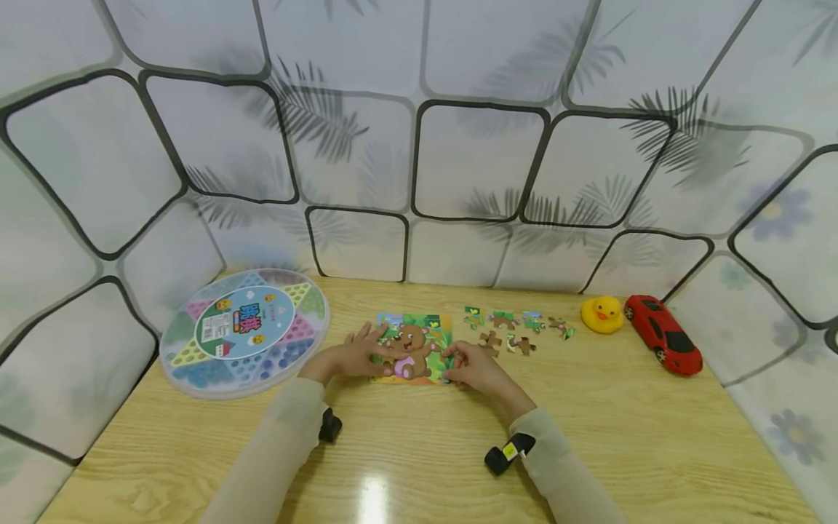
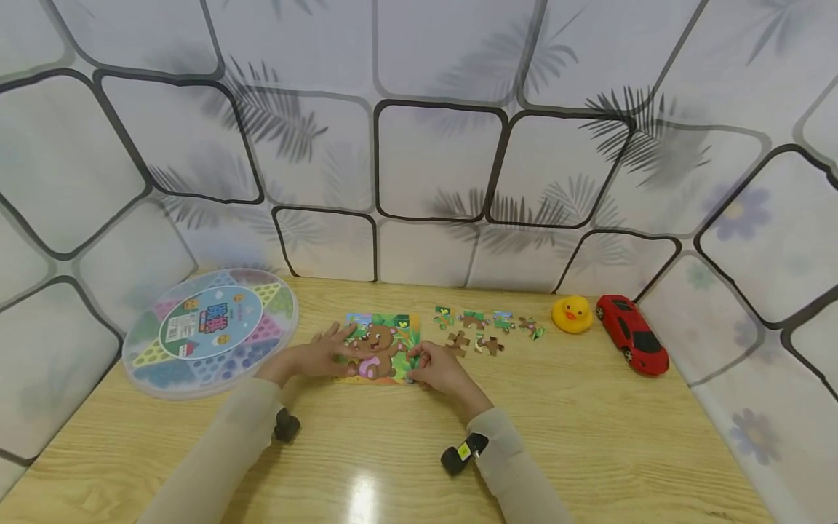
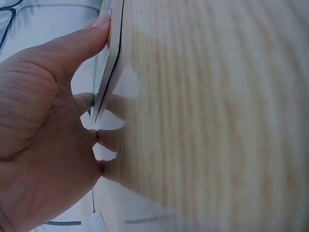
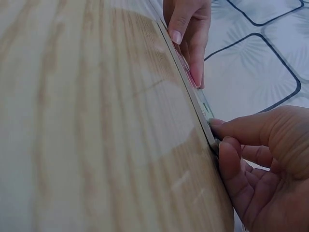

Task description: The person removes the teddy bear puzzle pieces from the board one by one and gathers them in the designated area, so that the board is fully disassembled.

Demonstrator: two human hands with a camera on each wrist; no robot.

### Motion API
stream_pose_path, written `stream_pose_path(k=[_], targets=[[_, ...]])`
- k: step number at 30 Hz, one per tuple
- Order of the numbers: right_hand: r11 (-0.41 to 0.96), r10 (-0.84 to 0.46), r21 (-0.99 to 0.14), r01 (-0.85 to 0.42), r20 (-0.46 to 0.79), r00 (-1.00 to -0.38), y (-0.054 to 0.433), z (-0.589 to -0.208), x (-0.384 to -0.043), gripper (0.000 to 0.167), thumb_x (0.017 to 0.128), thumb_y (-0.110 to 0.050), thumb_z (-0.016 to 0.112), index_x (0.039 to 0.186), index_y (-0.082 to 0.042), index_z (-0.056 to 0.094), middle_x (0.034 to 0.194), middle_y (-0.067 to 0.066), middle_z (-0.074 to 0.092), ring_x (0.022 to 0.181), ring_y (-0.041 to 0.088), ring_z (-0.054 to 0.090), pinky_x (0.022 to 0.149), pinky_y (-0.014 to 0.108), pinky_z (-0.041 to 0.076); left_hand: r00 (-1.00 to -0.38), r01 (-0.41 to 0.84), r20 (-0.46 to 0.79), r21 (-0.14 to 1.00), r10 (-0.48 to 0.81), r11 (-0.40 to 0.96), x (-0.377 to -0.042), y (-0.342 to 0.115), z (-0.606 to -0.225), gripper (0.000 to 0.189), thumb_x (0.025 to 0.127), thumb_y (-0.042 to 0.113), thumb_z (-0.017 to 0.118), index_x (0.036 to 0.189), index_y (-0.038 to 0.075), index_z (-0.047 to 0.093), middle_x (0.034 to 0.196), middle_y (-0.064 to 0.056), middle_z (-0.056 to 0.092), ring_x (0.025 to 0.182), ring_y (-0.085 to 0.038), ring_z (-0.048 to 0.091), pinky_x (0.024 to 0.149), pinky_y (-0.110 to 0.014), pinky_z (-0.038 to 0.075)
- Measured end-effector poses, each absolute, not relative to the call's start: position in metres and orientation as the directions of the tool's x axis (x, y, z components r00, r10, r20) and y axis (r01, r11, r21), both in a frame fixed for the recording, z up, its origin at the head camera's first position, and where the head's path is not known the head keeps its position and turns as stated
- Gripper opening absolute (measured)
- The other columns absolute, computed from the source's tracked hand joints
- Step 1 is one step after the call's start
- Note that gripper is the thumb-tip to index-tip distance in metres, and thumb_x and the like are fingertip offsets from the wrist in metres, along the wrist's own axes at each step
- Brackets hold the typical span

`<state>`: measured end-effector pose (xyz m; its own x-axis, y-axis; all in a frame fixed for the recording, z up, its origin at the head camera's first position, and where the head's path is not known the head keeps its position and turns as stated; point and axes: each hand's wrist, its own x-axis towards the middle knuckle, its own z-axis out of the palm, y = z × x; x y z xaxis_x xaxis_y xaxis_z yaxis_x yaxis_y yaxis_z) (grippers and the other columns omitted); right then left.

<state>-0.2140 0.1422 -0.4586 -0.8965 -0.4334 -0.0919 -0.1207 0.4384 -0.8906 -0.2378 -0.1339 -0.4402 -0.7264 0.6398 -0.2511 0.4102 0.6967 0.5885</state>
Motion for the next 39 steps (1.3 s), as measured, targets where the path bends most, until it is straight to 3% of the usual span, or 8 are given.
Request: stream_pose_path(k=[7,22,29,39], targets=[[0.427,-0.434,-0.894,-0.138,-0.069,-0.898,0.142,-0.459,-0.215,0.031,0.087,-0.003,0.066,0.114,0.007,0.054,0.069,0.004,0.050,0.051,0.011,0.047,0.047,0.023,0.041,-0.728,0.408,-0.253,0.587,0.637,0.700,-0.239,-0.135,-0.439,0.042,0.094,0.029,0.059,0.135,0.021,0.055,0.156,-0.023,0.000,0.138,-0.047,-0.013,0.106,-0.065,-0.006],[0.366,-0.239,-0.929,0.054,-0.150,-0.959,0.139,-0.470,-0.219,0.017,0.089,-0.001,0.062,0.106,0.002,0.060,0.072,0.003,0.051,0.058,0.010,0.056,0.052,0.020,0.048,-0.719,0.379,-0.290,0.598,0.632,0.706,-0.238,-0.132,-0.438,0.046,0.091,0.029,0.063,0.135,0.022,0.054,0.157,-0.020,-0.004,0.139,-0.045,-0.016,0.107,-0.063,-0.009],[0.284,-0.197,-0.953,0.110,-0.170,-0.965,0.136,-0.469,-0.220,0.014,0.089,-0.003,0.064,0.102,0.001,0.062,0.078,0.003,0.060,0.063,0.011,0.057,0.057,0.022,0.050,-0.723,0.384,-0.284,0.593,0.630,0.708,-0.238,-0.133,-0.439,0.046,0.091,0.028,0.063,0.135,0.022,0.054,0.157,-0.020,-0.003,0.139,-0.045,-0.017,0.106,-0.064,-0.009],[0.236,-0.175,-0.962,0.140,-0.184,-0.967,0.136,-0.466,-0.218,0.015,0.090,-0.005,0.064,0.101,0.004,0.061,0.076,0.004,0.061,0.060,0.010,0.058,0.054,0.021,0.050,-0.725,0.382,-0.286,0.590,0.627,0.711,-0.238,-0.133,-0.438,0.046,0.091,0.028,0.064,0.135,0.023,0.054,0.157,-0.019,-0.003,0.139,-0.044,-0.017,0.106,-0.064,-0.009]])
